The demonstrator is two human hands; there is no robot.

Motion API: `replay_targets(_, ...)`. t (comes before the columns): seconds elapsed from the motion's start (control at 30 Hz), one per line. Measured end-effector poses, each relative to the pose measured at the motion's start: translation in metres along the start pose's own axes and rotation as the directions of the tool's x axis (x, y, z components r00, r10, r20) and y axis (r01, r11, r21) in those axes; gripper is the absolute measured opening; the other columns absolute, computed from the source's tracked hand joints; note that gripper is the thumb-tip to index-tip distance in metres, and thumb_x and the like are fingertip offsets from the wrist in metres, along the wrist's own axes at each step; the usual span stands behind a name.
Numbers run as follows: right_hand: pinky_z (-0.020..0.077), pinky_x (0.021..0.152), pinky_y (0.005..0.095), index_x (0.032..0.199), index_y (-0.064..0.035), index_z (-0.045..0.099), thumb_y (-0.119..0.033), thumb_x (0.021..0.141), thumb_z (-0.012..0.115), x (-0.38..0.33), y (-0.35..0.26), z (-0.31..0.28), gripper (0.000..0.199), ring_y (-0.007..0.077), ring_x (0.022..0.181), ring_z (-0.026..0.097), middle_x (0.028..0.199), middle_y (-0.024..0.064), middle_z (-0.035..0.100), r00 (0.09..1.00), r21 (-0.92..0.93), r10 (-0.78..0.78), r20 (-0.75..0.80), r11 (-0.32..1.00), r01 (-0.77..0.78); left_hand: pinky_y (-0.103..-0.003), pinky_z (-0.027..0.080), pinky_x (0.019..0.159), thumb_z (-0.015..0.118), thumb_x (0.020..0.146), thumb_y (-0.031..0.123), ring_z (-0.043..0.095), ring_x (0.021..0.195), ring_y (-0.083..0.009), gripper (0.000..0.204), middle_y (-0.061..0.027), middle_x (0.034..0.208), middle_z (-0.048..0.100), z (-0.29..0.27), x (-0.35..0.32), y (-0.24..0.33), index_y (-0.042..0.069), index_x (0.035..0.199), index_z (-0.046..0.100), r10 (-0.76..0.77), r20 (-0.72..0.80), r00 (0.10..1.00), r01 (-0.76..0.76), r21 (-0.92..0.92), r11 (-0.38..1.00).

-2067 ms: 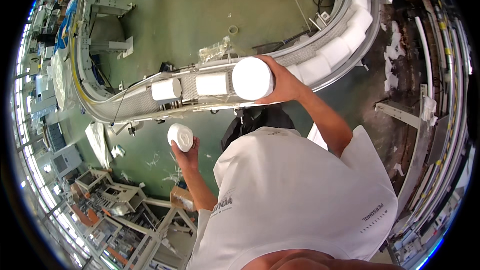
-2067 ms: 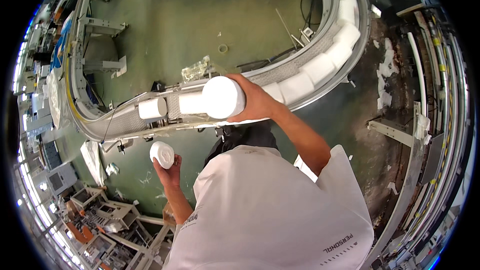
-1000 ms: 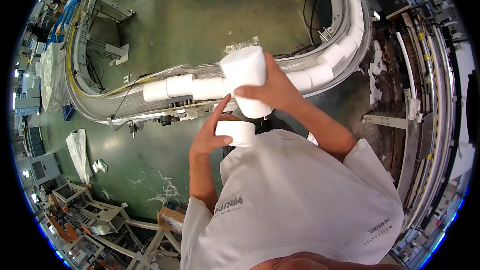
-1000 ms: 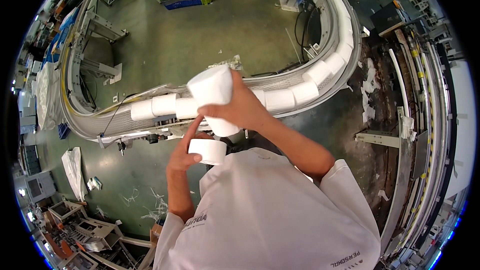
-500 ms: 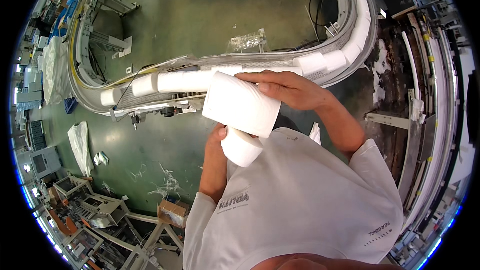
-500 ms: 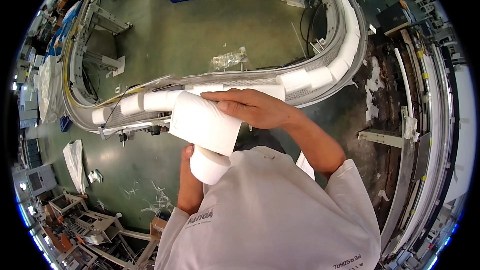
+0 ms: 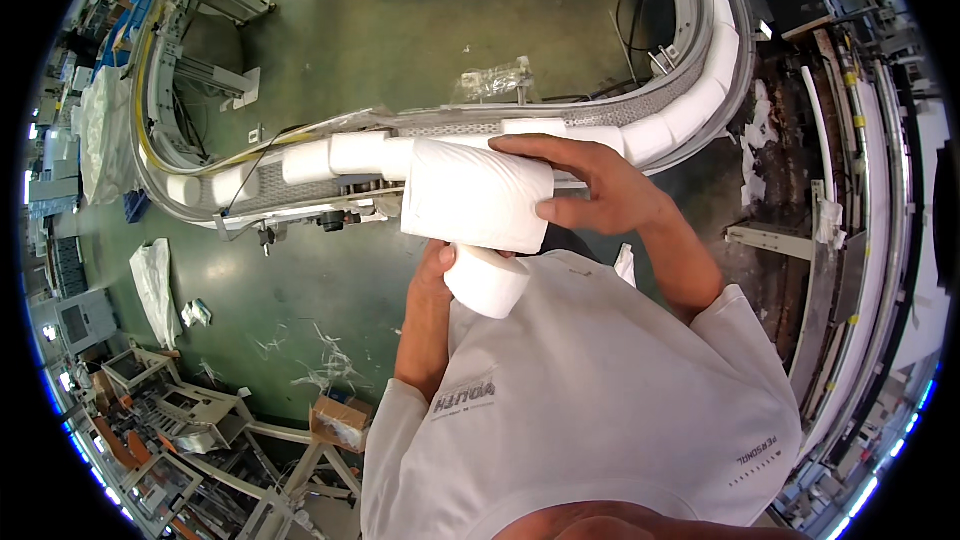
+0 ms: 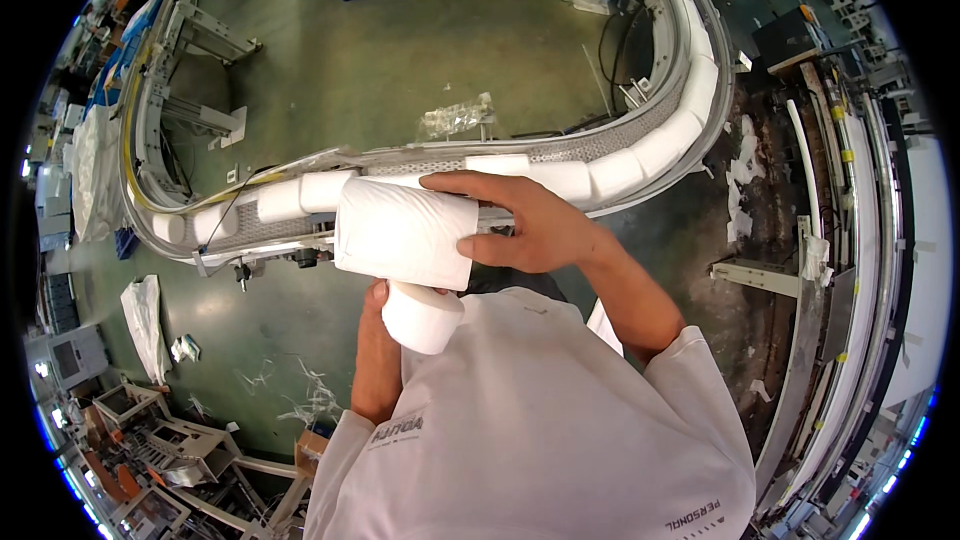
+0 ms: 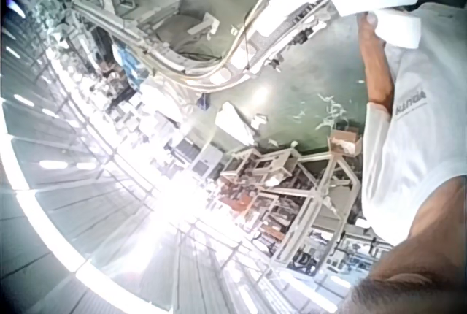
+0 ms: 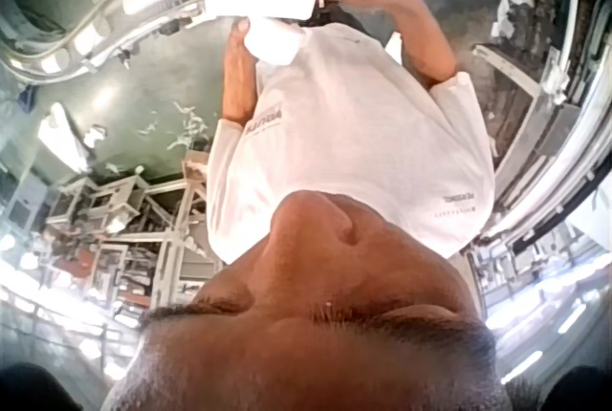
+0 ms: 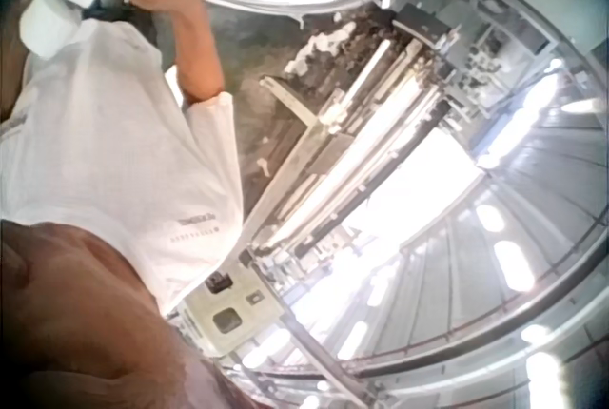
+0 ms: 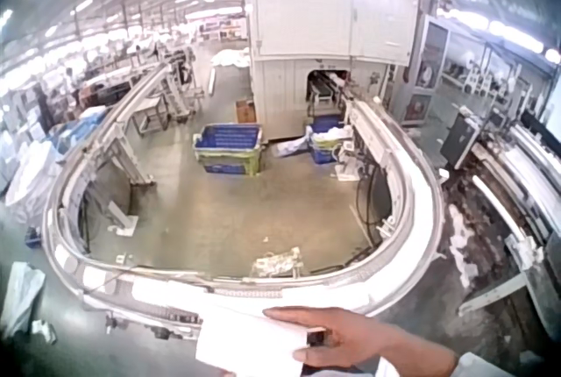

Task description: The person stands by a circular conveyor belt, picks up individual white paper rolls, turns them over by hand, and places them back onto the belt.

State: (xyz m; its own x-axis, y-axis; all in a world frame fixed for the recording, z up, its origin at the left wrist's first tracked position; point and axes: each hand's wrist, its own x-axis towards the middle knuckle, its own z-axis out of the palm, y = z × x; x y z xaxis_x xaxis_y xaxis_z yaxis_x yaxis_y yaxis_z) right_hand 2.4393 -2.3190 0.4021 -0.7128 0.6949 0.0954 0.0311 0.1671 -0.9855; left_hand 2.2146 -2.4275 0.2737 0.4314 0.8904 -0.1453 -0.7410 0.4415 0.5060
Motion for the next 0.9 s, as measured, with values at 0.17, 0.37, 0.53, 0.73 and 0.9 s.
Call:
replay_targets(0.17,0.0435,0.101,0.0365,0.133,-0.0006,0.053,-0.012,0.078,0.067,0.001,-0.006,-0.003,0.058,0.0268,0.12,0.058,0.132,0.0156,0.058,1.0,-0.221,0.016,-0.015,0.975,-0.019,-0.043,0.056,0.08,0.074,0.068,0.048,0.066,0.094,-0.0311,0.092,-0.0216,0.109,0.063,0.008,0.0,0.003,-0.003,0.136,0.04,0.037,-0.064,0.997,-0.034,0.046,0.998)
replay_targets(0.37,0.0486,0.094,0.0387,0.123,-0.0038,0.061,-0.012,0.078,0.065,0.006,-0.014,-0.002,0.046,0.034,0.109,0.062,0.123,0.0168,0.063,0.998,-0.405,-0.04,-0.058,0.914,0.013,-0.041,0.057,0.078,0.073,0.069,0.049,0.066,0.093,-0.0306,0.09,-0.0217,0.107,0.063,0.011,0.002,0.008,-0.003,0.135,0.04,0.078,-0.084,0.993,-0.067,0.121,0.99)
replay_targets(0.53,0.0494,0.094,0.0375,0.125,-0.0025,0.06,-0.003,0.078,0.06,0.009,-0.014,-0.008,0.047,0.034,0.109,0.063,0.122,0.0181,0.064,0.999,-0.399,-0.041,-0.003,0.916,0.036,-0.041,0.057,0.078,0.073,0.069,0.049,0.067,0.092,-0.0311,0.09,-0.0219,0.106,0.064,0.009,0.003,0.009,-0.004,0.134,0.041,0.083,-0.062,0.995,-0.075,0.127,0.989)
replay_targets(0.73,0.0498,0.093,0.0376,0.126,-0.0028,0.059,-0.003,0.079,0.058,0.011,-0.016,-0.005,0.047,0.0343,0.108,0.063,0.121,0.0188,0.064,0.999,-0.346,-0.029,-0.024,0.938,0.019,-0.042,0.057,0.079,0.074,0.069,0.049,0.067,0.093,-0.0317,0.09,-0.0222,0.104,0.065,0.012,0.001,0.01,-0.006,0.133,0.043,0.089,-0.105,0.99,-0.08,0.086,0.993)
replay_targets(0.9,0.0502,0.091,0.0369,0.127,-0.0024,0.058,-0.005,0.08,0.058,0.013,-0.014,-0.003,0.048,0.0343,0.106,0.064,0.119,0.0191,0.065,1.0,-0.354,-0.002,-0.03,0.935,-0.009,-0.042,0.057,0.079,0.074,0.068,0.049,0.067,0.093,-0.0314,0.091,-0.022,0.104,0.065,0.008,0.001,0.008,-0.005,0.133,0.042,0.102,-0.142,0.985,-0.091,0.078,0.993)
